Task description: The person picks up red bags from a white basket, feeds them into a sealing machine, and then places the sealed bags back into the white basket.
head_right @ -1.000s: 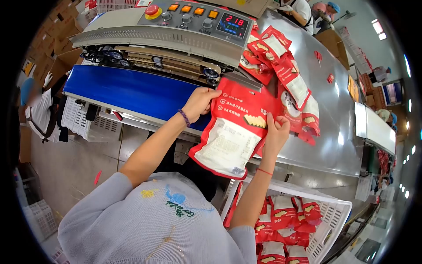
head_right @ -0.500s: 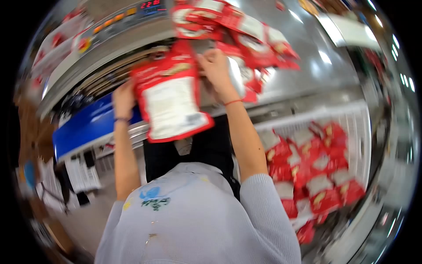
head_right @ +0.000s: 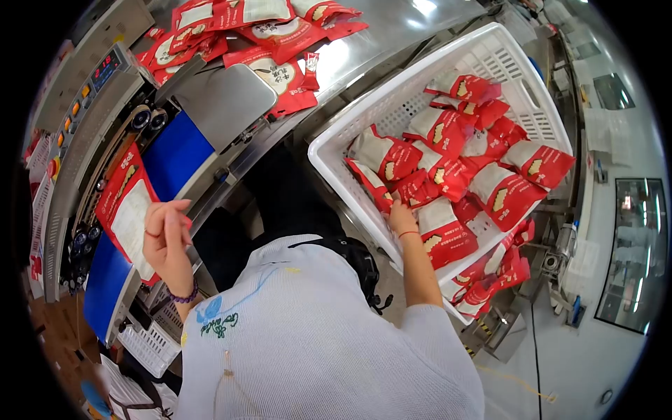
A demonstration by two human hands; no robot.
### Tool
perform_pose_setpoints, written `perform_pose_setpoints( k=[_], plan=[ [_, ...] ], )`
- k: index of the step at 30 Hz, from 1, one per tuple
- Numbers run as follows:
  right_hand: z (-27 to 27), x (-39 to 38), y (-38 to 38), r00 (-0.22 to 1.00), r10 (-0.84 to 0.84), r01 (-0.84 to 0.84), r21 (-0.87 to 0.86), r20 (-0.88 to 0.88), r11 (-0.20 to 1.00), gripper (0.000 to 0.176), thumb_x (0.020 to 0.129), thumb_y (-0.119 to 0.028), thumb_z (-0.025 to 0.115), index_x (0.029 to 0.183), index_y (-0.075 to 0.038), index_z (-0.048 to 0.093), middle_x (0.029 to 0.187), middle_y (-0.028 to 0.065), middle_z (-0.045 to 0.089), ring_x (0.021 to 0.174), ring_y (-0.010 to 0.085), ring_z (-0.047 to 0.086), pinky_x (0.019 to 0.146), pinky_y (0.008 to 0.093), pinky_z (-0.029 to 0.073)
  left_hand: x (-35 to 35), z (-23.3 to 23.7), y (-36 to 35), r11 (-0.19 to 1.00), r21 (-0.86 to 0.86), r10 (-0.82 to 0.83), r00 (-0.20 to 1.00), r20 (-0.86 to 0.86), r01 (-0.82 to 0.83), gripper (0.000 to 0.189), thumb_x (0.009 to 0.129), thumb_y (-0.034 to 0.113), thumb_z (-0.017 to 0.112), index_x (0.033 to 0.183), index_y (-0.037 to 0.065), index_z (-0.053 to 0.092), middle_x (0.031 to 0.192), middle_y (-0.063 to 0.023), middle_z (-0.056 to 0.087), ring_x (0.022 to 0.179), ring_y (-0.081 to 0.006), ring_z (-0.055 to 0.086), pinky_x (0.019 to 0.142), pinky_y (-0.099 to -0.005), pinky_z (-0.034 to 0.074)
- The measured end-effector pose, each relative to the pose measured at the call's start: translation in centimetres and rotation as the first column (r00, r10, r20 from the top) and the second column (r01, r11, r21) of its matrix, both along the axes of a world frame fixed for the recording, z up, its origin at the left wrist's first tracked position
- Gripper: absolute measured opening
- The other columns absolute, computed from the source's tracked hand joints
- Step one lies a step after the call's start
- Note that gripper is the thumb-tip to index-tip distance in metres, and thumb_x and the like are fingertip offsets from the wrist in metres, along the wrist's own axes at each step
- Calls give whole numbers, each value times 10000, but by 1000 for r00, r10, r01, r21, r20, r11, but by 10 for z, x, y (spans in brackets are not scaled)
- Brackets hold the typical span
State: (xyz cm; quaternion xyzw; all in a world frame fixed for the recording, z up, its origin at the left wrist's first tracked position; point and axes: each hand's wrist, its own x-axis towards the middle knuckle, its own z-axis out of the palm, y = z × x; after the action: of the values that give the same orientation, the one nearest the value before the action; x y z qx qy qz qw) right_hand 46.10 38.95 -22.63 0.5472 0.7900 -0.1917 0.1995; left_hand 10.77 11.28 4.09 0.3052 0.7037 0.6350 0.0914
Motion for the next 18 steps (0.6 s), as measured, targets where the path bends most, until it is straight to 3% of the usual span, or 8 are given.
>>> perform_pose_setpoints(
  k=[3, 5, 8, 10, 11, 14, 16, 18],
  plan=[
    [4, -13, -10, 967, 179, -154, 147, -183, 977, 240, 862, -261, 550, 943, -41, 602, 821, 259, 644, 823, 438, 627, 757, 521, 492, 5, -1, -1, 988, -112, -109, 994, -31, 105, 148, 908, -4, 544, 945, -4, 688, 837, -29, 535, 588, -49, 445, 526, -190, 332],
    [92, -66, -1, 875, 339, -349, 33, -347, 936, 260, 811, -254, 565, 814, 1, 611, 765, 257, 617, 755, 429, 613, 697, 484, 490, 7, -8, 0, 981, -140, -142, 989, -46, 135, 151, 859, -4, 608, 975, 32, 698, 817, -13, 533, 618, -68, 464, 543, -202, 348],
    [211, -123, -3, 702, 613, -674, -61, -361, 736, 305, 763, -274, 600, 793, 29, 605, 736, 242, 611, 702, 400, 602, 673, 447, 480, 14, 8, 14, 901, -241, -388, 919, -72, 361, 496, 722, 28, 724, 1201, 60, 599, 1046, -70, 543, 865, -152, 550, 730, -257, 468],
    [287, -163, -21, 631, 549, -740, -215, -548, 637, 314, 782, -283, 653, 774, 26, 595, 703, 215, 603, 646, 326, 589, 646, 407, 472, 12, 13, 31, 780, -290, -613, 771, -172, 555, 757, 690, 178, 793, 1353, 48, 451, 1342, -156, 451, 1253, -305, 433, 1066, -396, 346],
    [302, -177, -29, 559, 511, -801, -266, -653, 537, 319, 796, -286, 672, 768, 22, 593, 687, 192, 591, 631, 286, 574, 637, 380, 466, 17, 8, 41, 732, -233, -679, 713, -177, 640, 839, 676, 223, 808, 1383, 34, 397, 1388, -168, 425, 1302, -338, 386, 1115, -420, 271],
    [339, -210, -56, 469, 431, -881, -378, -771, 284, 293, 834, -276, 695, 801, 5, 619, 685, 94, 576, 663, 140, 557, 621, 298, 445, 33, 11, 45, 662, -112, -748, 662, -45, 741, 770, 666, 189, 819, 1329, 55, 452, 1326, -151, 499, 1301, -324, 413, 1113, -435, 279],
    [345, -210, -57, 650, 161, -740, -572, -742, 353, 337, 834, -311, 689, 885, 19, 641, 777, 61, 625, 750, 113, 560, 666, 288, 453, 33, 7, 32, 778, -46, -629, 775, -64, 627, 628, 659, 130, 826, 1214, 56, 540, 1163, -135, 602, 1191, -298, 527, 1047, -417, 376],
    [315, -199, -52, 476, -330, -773, -567, -815, 285, 514, 855, -362, 635, 1166, 39, 552, 1063, 108, 607, 977, 167, 574, 855, 314, 447, 28, 1, 10, 880, -15, -473, 880, 46, 474, 491, 669, 74, 820, 1100, 47, 587, 1029, -91, 651, 1042, -222, 614, 943, -365, 466]
  ],
)
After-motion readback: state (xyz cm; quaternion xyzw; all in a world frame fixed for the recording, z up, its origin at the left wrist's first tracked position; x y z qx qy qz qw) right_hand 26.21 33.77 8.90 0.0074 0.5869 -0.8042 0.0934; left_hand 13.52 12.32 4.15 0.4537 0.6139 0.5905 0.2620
